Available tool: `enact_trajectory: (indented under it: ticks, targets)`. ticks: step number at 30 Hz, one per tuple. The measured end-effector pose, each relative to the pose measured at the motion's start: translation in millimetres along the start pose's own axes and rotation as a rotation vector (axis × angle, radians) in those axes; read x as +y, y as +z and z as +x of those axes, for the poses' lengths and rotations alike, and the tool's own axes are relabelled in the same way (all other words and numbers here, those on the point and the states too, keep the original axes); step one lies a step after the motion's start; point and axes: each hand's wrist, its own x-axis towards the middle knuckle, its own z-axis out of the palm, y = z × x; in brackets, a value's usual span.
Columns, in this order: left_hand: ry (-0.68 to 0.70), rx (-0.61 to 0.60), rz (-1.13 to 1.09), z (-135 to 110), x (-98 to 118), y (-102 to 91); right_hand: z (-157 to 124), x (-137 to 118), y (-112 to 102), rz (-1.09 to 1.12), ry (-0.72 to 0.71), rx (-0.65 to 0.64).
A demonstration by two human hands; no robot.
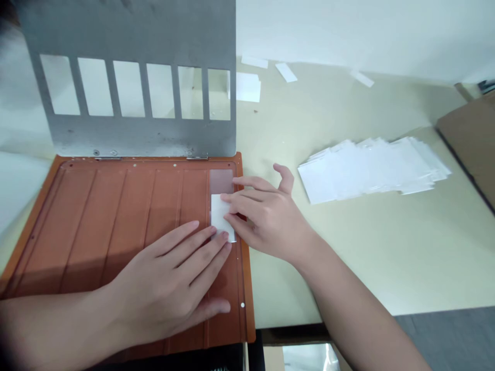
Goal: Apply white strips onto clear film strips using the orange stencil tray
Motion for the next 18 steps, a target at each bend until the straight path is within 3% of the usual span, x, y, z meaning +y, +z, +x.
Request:
enact_trajectory:
  ticks: [18]
  targets:
    - [-0.005, -0.004, 0.017, 1.1, -2.4, 0.6, 0.8, -1.9, -4.4, 0.014, 0.013, -0.036]
